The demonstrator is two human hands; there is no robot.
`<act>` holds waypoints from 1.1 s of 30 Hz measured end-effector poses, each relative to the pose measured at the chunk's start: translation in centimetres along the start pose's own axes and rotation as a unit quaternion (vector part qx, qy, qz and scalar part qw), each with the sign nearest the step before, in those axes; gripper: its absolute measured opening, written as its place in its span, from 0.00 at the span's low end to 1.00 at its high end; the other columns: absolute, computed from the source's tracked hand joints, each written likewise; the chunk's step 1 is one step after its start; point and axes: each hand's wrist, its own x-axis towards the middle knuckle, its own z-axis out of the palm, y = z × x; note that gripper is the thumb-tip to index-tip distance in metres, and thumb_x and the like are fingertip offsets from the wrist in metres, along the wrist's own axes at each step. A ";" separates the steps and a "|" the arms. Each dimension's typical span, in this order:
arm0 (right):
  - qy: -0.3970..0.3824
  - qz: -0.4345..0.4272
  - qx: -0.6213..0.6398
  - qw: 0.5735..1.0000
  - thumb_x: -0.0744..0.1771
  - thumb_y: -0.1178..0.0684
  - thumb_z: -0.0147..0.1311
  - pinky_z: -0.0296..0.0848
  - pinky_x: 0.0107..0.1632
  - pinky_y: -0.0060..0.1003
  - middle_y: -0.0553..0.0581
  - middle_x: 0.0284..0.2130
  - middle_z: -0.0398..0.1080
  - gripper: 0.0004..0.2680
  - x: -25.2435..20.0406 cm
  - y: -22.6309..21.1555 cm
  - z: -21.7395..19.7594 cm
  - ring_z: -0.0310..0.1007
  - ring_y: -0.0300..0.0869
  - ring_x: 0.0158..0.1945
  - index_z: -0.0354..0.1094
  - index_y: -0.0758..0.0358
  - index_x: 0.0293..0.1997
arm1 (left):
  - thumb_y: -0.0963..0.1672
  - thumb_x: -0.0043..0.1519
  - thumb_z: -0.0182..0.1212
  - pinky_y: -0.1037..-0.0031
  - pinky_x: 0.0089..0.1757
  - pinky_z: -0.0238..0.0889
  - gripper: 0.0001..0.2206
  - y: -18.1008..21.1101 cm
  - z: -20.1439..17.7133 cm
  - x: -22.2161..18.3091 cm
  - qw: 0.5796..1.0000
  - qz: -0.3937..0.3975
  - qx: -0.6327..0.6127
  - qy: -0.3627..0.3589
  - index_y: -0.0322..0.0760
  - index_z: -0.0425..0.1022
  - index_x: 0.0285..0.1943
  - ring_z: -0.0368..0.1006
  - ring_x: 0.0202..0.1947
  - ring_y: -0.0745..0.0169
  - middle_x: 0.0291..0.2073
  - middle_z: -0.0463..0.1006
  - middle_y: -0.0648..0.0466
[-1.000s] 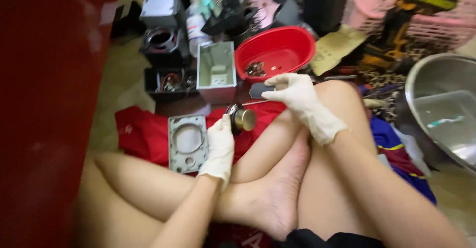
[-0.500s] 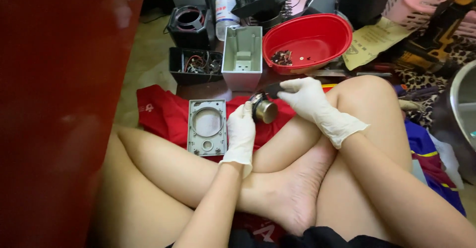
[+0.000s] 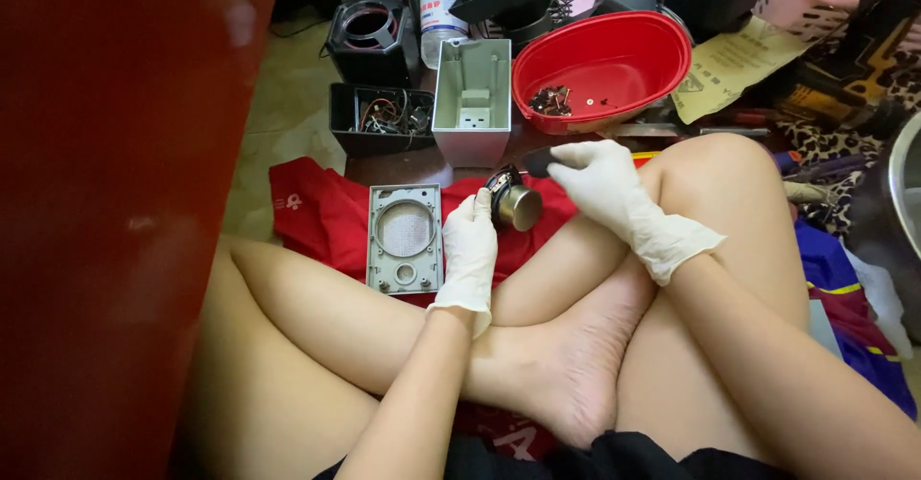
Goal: Sanding the back of a speaker driver component using a small piece of sandpaper to prepare the surface.
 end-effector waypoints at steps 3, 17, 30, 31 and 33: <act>-0.062 -0.020 -0.003 0.998 0.57 0.54 0.56 0.64 0.51 0.40 0.59 0.34 0.72 0.10 -1.9 -2.8 -0.3 0.70 0.48 0.45 0.72 0.55 0.40 | 0.50 0.58 0.51 0.72 0.42 0.64 0.13 -0.5 0.1 0.3 1.000 0.000 0.000 0.004 0.40 0.76 0.37 0.71 0.37 0.65 0.30 0.77 0.51; -0.039 -0.008 0.008 0.999 0.55 0.54 0.57 0.66 0.48 0.35 0.53 0.30 0.73 0.11 -0.1 -0.5 0.0 0.71 0.39 0.41 0.72 0.51 0.38 | 0.51 0.58 0.50 0.70 0.43 0.63 0.15 0.2 -0.2 -0.1 1.000 -0.008 0.008 -0.003 0.40 0.76 0.40 0.72 0.40 0.61 0.33 0.77 0.51; -0.029 -0.079 0.103 0.991 0.56 0.59 0.53 0.62 0.51 0.41 0.63 0.34 0.72 0.11 -1.8 -2.8 -1.0 0.68 0.46 0.43 0.72 0.60 0.38 | 0.51 0.58 0.49 0.72 0.44 0.62 0.14 0.7 -0.6 -0.1 0.999 -0.035 -0.004 -0.001 0.43 0.77 0.37 0.72 0.39 0.62 0.30 0.78 0.53; -0.030 -0.079 0.103 0.991 0.56 0.59 0.53 0.62 0.51 0.41 0.63 0.34 0.72 0.11 -1.3 -2.0 -0.7 0.68 0.46 0.43 0.72 0.60 0.38 | 0.51 0.58 0.49 0.72 0.44 0.62 0.14 0.9 -0.8 -0.2 0.999 -0.035 -0.004 0.000 0.43 0.77 0.37 0.72 0.39 0.62 0.30 0.78 0.53; -0.007 -0.076 0.074 0.994 0.56 0.57 0.56 0.64 0.49 0.37 0.58 0.33 0.72 0.10 -0.4 -0.4 -0.3 0.70 0.42 0.42 0.72 0.55 0.38 | 0.51 0.58 0.48 0.70 0.44 0.62 0.14 1.2 -0.8 -0.3 0.999 -0.033 -0.003 -0.004 0.42 0.77 0.37 0.72 0.39 0.60 0.30 0.78 0.52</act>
